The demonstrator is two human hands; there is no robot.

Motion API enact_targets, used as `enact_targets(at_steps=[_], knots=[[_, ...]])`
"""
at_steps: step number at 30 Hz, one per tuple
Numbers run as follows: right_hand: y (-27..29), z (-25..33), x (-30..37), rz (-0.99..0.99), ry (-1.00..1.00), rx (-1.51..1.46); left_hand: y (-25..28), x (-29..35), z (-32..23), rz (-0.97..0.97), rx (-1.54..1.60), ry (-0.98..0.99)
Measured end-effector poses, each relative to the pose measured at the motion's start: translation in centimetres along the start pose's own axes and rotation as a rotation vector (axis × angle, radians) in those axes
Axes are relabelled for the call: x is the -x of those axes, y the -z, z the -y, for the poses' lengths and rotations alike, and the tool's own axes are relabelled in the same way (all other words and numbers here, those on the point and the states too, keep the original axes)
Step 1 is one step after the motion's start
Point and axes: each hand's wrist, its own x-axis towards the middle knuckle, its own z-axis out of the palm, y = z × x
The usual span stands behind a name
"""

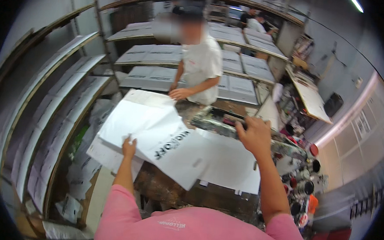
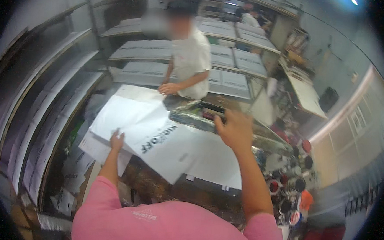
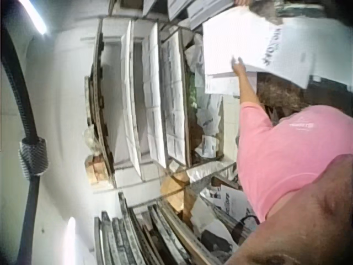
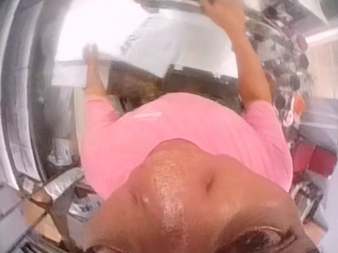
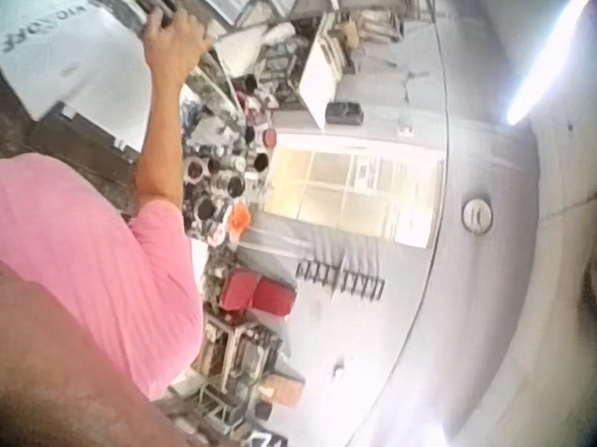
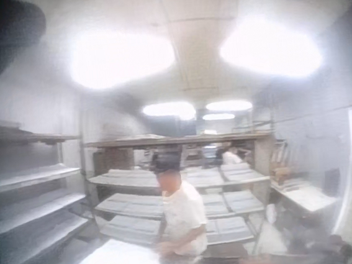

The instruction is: The person performs screen printing by applying ink through a mesh screen onto white bags using a squeegee, then lifts the screen and sets the bags aside on shelves.

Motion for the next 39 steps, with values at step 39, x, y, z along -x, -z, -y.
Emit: enact_targets(at_steps=[39], knots=[[-2.0, -3.6, -0.6, 0.126, 0.004, 0.176, 5.1, 28.6, -0.7, 0.587, -0.427, -0.007]])
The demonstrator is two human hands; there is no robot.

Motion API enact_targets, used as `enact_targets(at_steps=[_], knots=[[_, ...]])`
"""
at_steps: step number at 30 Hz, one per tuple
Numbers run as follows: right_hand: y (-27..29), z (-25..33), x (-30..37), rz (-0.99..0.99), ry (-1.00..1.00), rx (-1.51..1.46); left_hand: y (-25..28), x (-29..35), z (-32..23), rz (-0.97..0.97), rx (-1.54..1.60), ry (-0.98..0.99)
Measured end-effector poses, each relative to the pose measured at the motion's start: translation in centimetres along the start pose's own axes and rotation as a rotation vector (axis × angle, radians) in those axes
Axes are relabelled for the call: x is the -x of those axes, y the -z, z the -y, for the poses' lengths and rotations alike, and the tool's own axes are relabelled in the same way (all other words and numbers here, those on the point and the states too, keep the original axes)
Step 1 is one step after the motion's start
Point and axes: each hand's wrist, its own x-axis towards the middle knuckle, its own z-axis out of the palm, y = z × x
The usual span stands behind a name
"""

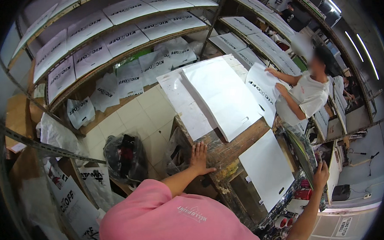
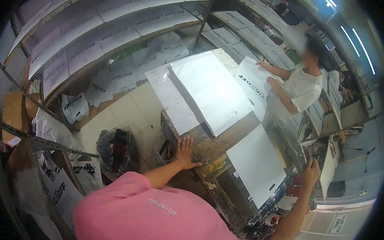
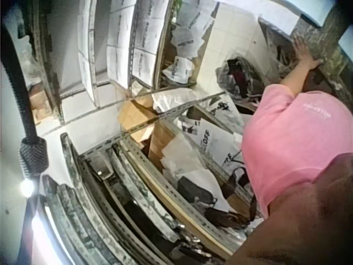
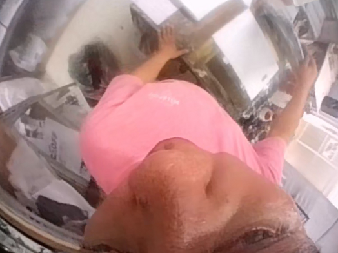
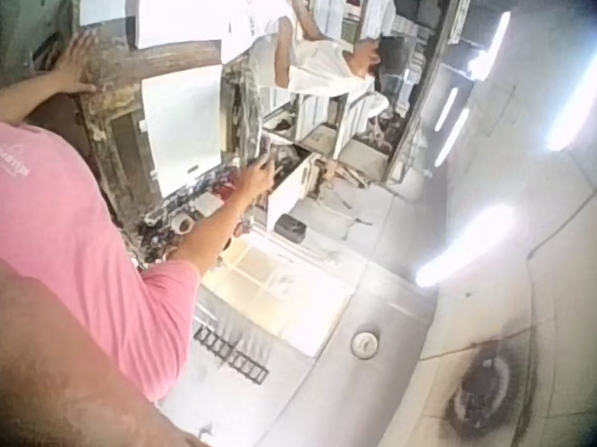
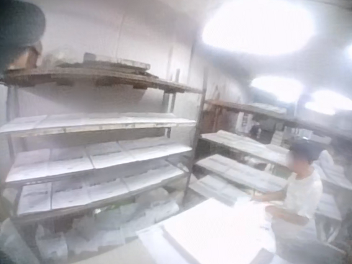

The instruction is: The person performs screen printing by applying ink through a mesh screen onto white bags using a squeegee, then lifts the screen and sets the bags aside on shelves.

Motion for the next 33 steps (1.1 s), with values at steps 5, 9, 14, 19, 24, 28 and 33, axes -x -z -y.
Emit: enact_targets(at_steps=[5, 9, 14, 19, 24, 28, 33], knots=[[0.5, 1.3, -0.9, 0.057, -0.022, -0.081, -1.0, -0.2, 0.8, -0.078, 0.048, -0.019], [-1.9, -6.1, -1.3, -0.001, 0.29, 0.239, -0.7, -0.3, 0.6, -0.071, 0.073, -0.05], [-3.0, -7.4, -2.5, 0.046, 0.507, 0.335, -0.8, -0.2, 0.9, -0.112, 0.108, -0.049], [-4.4, -10.9, -3.0, -0.048, 0.453, 0.429, -0.2, 0.2, 1.0, -0.116, 0.13, -0.051], [-4.1, -12.9, -1.5, -0.017, 0.444, 0.371, -0.6, 0.4, 0.2, -0.093, 0.105, -0.044], [-2.3, -7.3, -0.9, 0.052, 0.39, 0.418, -0.8, -0.2, -0.3, -0.024, 0.007, -0.007], [0.3, 2.4, 0.0, -0.131, 0.089, -0.103, -0.2, -1.8, -2.0, 0.133, -0.194, 0.108]])
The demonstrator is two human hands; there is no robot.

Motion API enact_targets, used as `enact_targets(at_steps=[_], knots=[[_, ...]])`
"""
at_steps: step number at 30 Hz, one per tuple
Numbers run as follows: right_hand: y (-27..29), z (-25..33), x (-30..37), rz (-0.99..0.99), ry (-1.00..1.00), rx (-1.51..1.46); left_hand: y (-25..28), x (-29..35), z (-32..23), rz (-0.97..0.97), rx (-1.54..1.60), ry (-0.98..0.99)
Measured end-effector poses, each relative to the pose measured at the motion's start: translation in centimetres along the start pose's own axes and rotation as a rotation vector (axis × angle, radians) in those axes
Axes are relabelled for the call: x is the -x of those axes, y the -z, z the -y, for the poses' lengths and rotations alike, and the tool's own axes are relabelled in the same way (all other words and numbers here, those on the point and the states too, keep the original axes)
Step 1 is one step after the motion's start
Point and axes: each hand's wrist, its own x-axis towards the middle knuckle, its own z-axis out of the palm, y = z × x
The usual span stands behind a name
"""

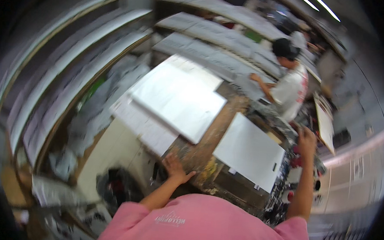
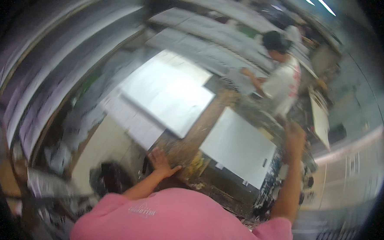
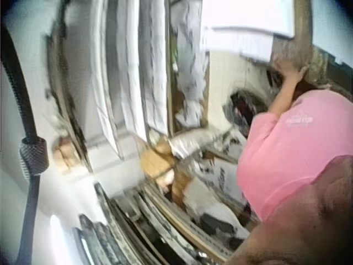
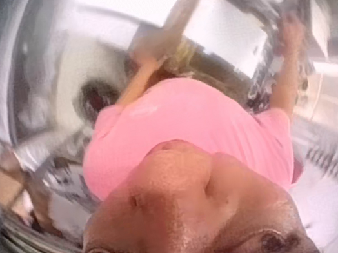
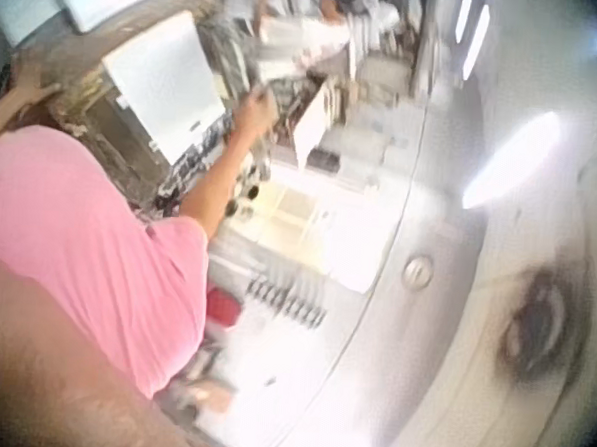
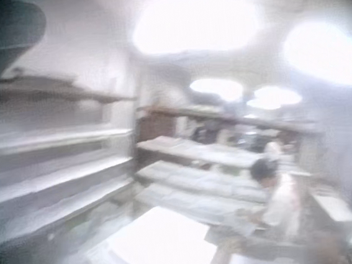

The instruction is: The person performs screen printing by applying ink through a mesh screen onto white bags using a squeegee, then lifts the screen and sets the bags aside on shelves.

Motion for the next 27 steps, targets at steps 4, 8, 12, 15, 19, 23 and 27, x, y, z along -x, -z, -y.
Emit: enact_targets(at_steps=[4, 8, 12, 15, 19, 23, 27], knots=[[1.8, 1.6, 1.5, 0.025, -0.106, -0.036, 11.5, 0.4, -6.1, 0.185, 0.466, -0.191], [0.0, 3.3, 4.8, -0.04, -0.064, -0.038, 15.8, -1.3, -12.1, 0.538, 1.113, -0.762], [-1.9, 4.5, 11.2, 0.018, -0.125, 0.011, 21.7, 3.7, -18.8, 0.919, 2.165, -0.314], [-4.1, 6.0, 15.8, 0.103, -0.099, 0.071, 19.6, 4.3, -18.8, 0.938, 2.174, -0.037], [-9.1, 4.1, 20.4, 0.574, -0.014, -0.039, 10.3, 2.2, -15.6, 0.94, 1.899, 0.019], [-14.5, 2.8, 25.2, 0.548, -0.09, -0.189, 4.0, -0.3, -15.1, 0.992, 1.818, 0.166], [-16.8, 4.3, 27.4, 0.654, -0.14, -0.29, 2.4, -1.2, -15.7, 0.98, 1.796, 0.242]])
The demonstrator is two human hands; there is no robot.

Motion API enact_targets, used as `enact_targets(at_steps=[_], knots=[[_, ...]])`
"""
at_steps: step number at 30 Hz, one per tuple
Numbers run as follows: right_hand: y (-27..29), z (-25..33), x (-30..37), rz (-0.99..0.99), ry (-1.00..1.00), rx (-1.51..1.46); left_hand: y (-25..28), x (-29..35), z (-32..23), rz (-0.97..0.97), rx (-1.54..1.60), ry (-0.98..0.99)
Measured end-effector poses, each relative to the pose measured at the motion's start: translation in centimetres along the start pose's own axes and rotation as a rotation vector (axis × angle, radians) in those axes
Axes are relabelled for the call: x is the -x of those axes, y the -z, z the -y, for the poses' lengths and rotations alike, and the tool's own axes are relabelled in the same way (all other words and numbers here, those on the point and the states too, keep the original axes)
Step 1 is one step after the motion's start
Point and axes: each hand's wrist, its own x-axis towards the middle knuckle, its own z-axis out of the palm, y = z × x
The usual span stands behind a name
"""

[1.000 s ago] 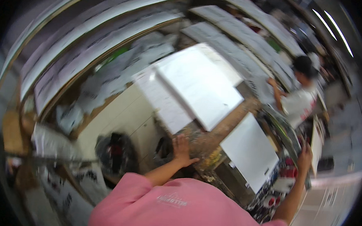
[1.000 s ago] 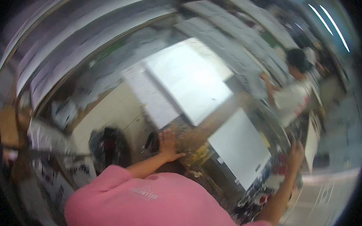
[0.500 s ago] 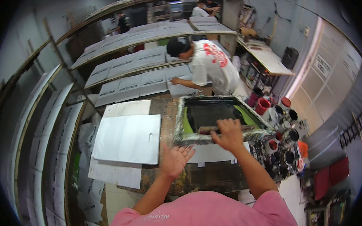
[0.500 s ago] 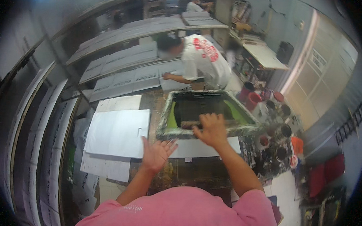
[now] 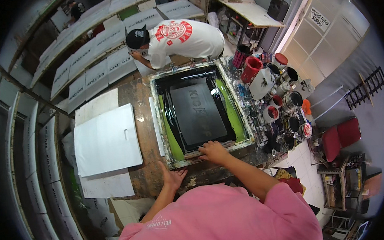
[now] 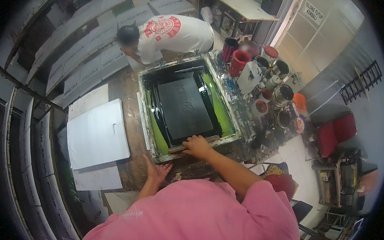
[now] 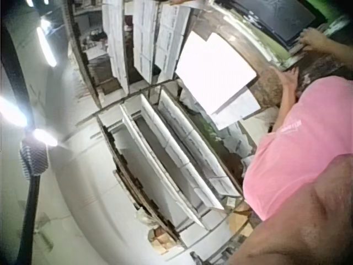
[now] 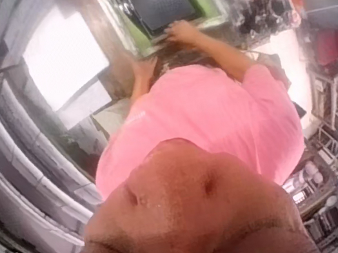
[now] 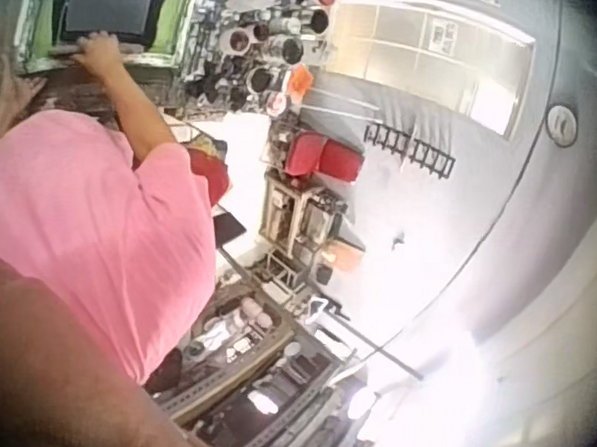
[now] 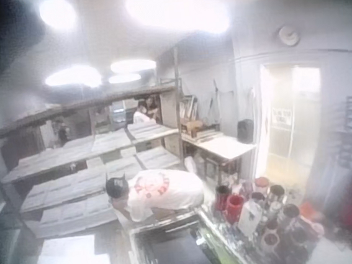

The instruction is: The person performs screen printing by applying ink through a mesh screen onto white bags using a squeegee, then lifts the screen and sets the bags aside on shelves.

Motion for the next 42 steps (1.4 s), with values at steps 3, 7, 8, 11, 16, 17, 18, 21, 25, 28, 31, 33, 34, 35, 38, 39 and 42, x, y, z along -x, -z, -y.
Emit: enact_targets(at_steps=[3, 7, 8, 11, 16, 17, 18, 21, 25, 28, 31, 33, 34, 35, 38, 39, 42], knots=[[-1.6, 0.3, -0.3, -0.02, 0.002, 0.013, -0.5, -0.8, 0.3, -0.129, -0.026, -0.006], [-2.1, -1.7, -4.2, -0.175, 0.07, 0.049, -1.2, -1.2, 0.3, -0.333, 0.008, 0.017], [-2.0, -2.8, -6.2, -0.217, 0.078, 0.051, -1.2, -1.2, 0.4, -0.371, 0.014, 0.028], [-0.2, -6.6, -13.8, -0.232, 0.098, 0.052, -1.9, -0.6, 0.0, -0.255, -0.115, 0.002], [2.5, -13.1, -26.3, -0.327, 0.097, 0.133, -1.4, -1.7, 1.0, -0.403, -0.123, -0.01], [3.2, -14.0, -28.0, -0.325, 0.105, 0.154, -1.1, -1.9, 1.2, -0.416, -0.11, -0.009], [3.8, -14.5, -29.1, -0.296, 0.098, 0.105, -0.7, -2.2, 1.3, -0.428, -0.1, -0.007], [6.8, -15.9, -33.0, -0.173, 0.101, 0.032, -3.5, -1.6, 0.9, -0.398, -0.085, -0.04], [9.3, -17.7, -36.0, -0.129, 0.157, 0.07, -4.7, -0.6, 1.0, -0.414, -0.101, -0.048], [8.4, -17.6, -35.7, -0.233, 0.154, 0.064, -3.9, 0.0, 0.9, -0.386, -0.102, -0.075], [6.6, -15.9, -33.0, -0.286, 0.106, 0.089, -4.2, 1.0, 0.5, -0.406, -0.121, -0.064], [5.6, -14.6, -29.8, -0.297, 0.116, 0.074, -3.4, 1.3, 0.5, -0.346, -0.117, -0.096], [5.6, -13.3, -27.7, -0.262, 0.11, 0.084, -2.8, 1.3, 0.8, -0.312, -0.108, -0.105], [5.4, -11.7, -25.2, -0.266, 0.124, 0.105, -2.5, 1.5, 1.0, -0.29, -0.121, -0.106], [4.0, -7.6, -16.5, -0.241, 0.143, 0.143, -2.2, 1.6, 0.7, -0.201, -0.168, -0.12], [3.9, -5.8, -13.4, -0.19, 0.113, 0.145, -2.2, 1.8, 0.7, -0.171, -0.17, -0.131], [5.1, -1.2, -5.2, -0.009, 0.044, 0.093, -1.8, 1.5, 0.7, -0.072, -0.179, -0.155]])
